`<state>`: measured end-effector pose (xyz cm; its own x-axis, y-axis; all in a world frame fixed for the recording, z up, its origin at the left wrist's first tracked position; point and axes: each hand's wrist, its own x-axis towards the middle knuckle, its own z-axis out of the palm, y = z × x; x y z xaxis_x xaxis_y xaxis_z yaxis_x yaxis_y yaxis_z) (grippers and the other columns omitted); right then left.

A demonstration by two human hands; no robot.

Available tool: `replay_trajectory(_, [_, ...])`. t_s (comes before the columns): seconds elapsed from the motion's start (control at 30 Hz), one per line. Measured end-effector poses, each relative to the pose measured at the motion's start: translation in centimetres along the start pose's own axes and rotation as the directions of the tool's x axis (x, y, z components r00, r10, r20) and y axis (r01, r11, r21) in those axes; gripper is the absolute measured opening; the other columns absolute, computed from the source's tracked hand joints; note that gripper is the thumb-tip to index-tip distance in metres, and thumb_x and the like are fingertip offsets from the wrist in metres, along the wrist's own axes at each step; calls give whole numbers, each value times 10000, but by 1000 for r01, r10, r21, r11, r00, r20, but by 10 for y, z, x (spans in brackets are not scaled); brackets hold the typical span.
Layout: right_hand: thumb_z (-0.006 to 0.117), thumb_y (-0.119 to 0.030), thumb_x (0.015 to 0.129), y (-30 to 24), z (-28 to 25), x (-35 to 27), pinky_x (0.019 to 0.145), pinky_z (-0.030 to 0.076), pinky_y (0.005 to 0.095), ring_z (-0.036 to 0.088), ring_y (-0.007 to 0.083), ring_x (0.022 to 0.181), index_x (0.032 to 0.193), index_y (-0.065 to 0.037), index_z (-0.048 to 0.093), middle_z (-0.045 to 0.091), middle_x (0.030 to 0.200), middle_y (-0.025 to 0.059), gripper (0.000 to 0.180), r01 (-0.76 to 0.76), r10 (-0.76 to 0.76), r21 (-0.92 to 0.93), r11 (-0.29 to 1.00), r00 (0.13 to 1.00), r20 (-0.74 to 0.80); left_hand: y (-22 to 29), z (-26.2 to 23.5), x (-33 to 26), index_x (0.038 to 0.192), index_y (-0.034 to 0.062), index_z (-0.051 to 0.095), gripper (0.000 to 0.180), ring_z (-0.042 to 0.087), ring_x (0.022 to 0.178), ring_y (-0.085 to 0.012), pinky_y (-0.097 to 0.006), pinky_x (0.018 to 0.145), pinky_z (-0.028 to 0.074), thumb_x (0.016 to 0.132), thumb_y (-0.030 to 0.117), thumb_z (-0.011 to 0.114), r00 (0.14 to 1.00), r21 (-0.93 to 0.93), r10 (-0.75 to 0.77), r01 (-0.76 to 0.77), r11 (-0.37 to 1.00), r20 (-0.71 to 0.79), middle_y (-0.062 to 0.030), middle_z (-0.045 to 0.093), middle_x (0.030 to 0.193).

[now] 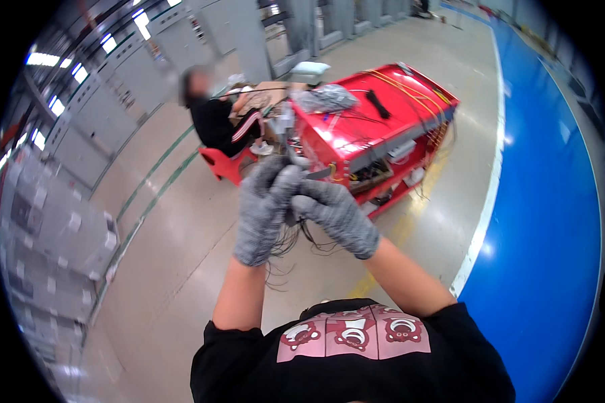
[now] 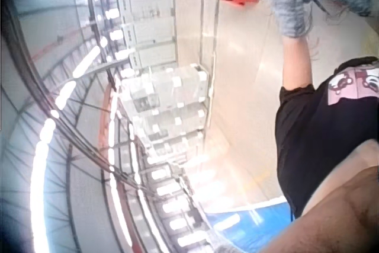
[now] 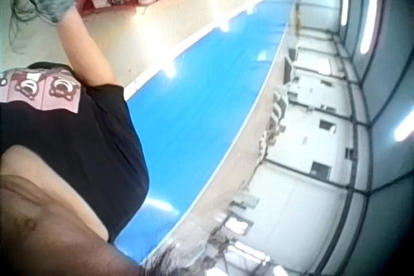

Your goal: The person stands in a factory aisle and repeatedly picks up black cables from a red tool cart, straightens them by hand, and places them back on the cart. Another worker sits nearby at a table working with similar cables.

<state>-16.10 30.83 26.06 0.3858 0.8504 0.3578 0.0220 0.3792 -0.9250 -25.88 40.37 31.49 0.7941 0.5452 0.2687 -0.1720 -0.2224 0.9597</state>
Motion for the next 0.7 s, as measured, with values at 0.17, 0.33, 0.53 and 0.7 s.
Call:
replay_trajectory(0.17, [538, -228, 910, -20, 4, -47, 636, 493, 298, 630, 187, 675, 924, -19, 587, 638, 726, 82, 216, 241, -241, 17, 970, 970, 24, 38, 41, -29, 953, 27, 611, 225, 462, 628, -46, -176, 524, 335, 915, 241, 549, 859, 2, 395, -417, 909, -327, -25, 565, 788])
replay_trajectory(0.33, [523, -292, 911, -57, 4, -90, 639, 485, 319, 634, 248, 687, 868, -61, 571, 628, 706, 82, 240, 210, -178, -90, 974, 945, 274, 101, 22, -79, 1018, 24, 584, 202, 507, 638, -78, -161, 525, 379, 919, 190, 524, 754, -183, 635, -657, 731, -167, -77, 580, 854])
replay_trajectory(0.53, [533, -323, 897, 5, 0, -150, 627, 472, 362, 612, 269, 688, 877, -93, 565, 611, 723, 72, 233, 177, -123, -87, 980, 896, 427, 164, -9, -138, 1057, 26, 610, 255, 609, 781, -190, -259, 649, 494, 873, 202, 592, 76, 907, 914, -116, 404, -398, -104, 623, 940])
replay_trajectory(0.7, [498, -332, 917, 82, -37, -189, 613, 468, 329, 600, 217, 631, 867, -76, 554, 600, 705, 61, 267, -11, 58, -103, 995, 886, 460, 208, -139, -178, 1104, 41, 586, 240, 572, 713, -158, -225, 583, 446, 872, 98, 561, 233, 850, 873, -225, 476, -427, -78, 590, 876])
